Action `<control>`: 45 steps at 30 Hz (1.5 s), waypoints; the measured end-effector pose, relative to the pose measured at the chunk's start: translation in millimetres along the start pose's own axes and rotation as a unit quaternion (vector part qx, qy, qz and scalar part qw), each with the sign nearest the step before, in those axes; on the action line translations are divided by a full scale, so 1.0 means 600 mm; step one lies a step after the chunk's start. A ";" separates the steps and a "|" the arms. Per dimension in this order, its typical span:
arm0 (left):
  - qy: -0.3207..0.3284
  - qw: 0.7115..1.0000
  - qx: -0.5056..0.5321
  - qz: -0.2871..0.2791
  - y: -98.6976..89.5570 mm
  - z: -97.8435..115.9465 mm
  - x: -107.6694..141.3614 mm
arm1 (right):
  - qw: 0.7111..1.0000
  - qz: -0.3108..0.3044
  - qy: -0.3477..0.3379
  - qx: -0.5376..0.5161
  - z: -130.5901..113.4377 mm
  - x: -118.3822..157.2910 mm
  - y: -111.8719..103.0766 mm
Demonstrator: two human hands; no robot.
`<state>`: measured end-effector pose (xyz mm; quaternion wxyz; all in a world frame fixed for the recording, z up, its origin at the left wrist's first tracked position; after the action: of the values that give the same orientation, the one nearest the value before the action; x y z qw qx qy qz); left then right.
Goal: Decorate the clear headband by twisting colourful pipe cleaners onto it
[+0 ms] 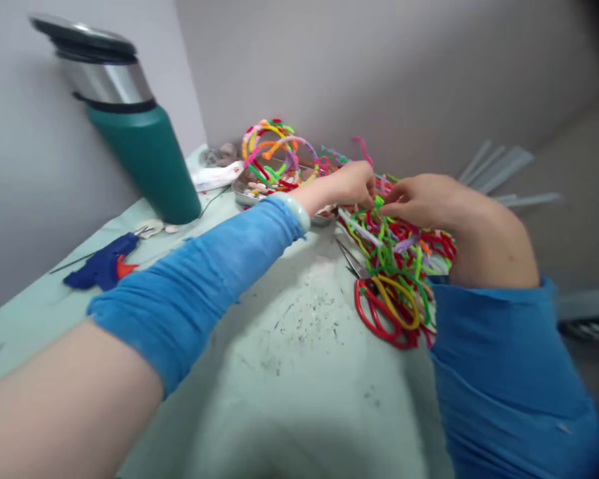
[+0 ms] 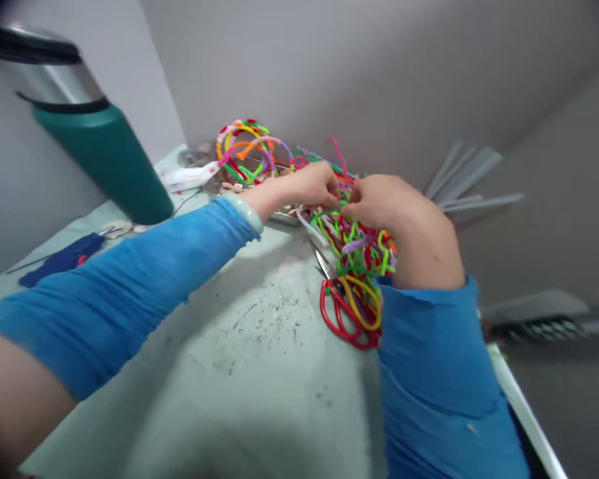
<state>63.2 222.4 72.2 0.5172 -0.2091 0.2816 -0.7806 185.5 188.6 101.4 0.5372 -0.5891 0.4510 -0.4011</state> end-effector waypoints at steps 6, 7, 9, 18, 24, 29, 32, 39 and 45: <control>-0.116 0.991 0.058 0.046 -0.055 -0.079 0.081 | 0.964 -0.141 -0.195 -0.110 -0.082 -0.081 0.041; -0.125 0.989 0.078 0.031 -0.051 -0.084 0.088 | 0.954 -0.143 -0.212 -0.154 -0.081 -0.075 0.049; -0.137 0.985 0.103 -0.005 -0.035 -0.089 0.098 | 0.942 -0.152 -0.206 -0.215 -0.070 -0.056 0.070; -0.045 0.984 0.036 -0.166 0.029 -0.058 0.064 | 0.971 0.103 -0.104 -0.188 -0.023 0.069 0.111; 0.086 0.941 -0.066 -0.322 0.135 0.084 0.026 | 0.914 0.252 0.147 -0.281 0.038 0.238 0.141; 0.042 0.915 -0.108 -0.386 0.142 0.069 0.029 | 0.837 0.259 0.179 -0.447 0.021 0.231 0.182; 0.000 0.911 -0.068 -0.406 0.114 0.013 0.054 | 0.866 0.235 0.123 -0.425 -0.004 0.199 0.187; -0.079 0.965 0.057 -0.242 0.076 -0.067 0.134 | 0.918 0.224 0.003 -0.327 -0.057 0.182 0.187; -0.126 0.974 0.102 -0.160 0.056 -0.075 0.228 | 0.886 0.225 -0.106 -0.390 -0.107 0.197 0.192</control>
<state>6.7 95.5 21.1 0.4360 -0.2939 0.0957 -0.8452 144.9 55.5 -8.1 0.3846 -0.6729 0.6319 0.0040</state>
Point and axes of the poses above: each hand's wrist, its own x-axis away from the middle knuckle, its own y-axis out of the palm, z = x × y, the point moved 4 cm from there along -x, towards the middle knuckle, and after that the axes turned 9 degrees about -y, right-handed, at the moved point
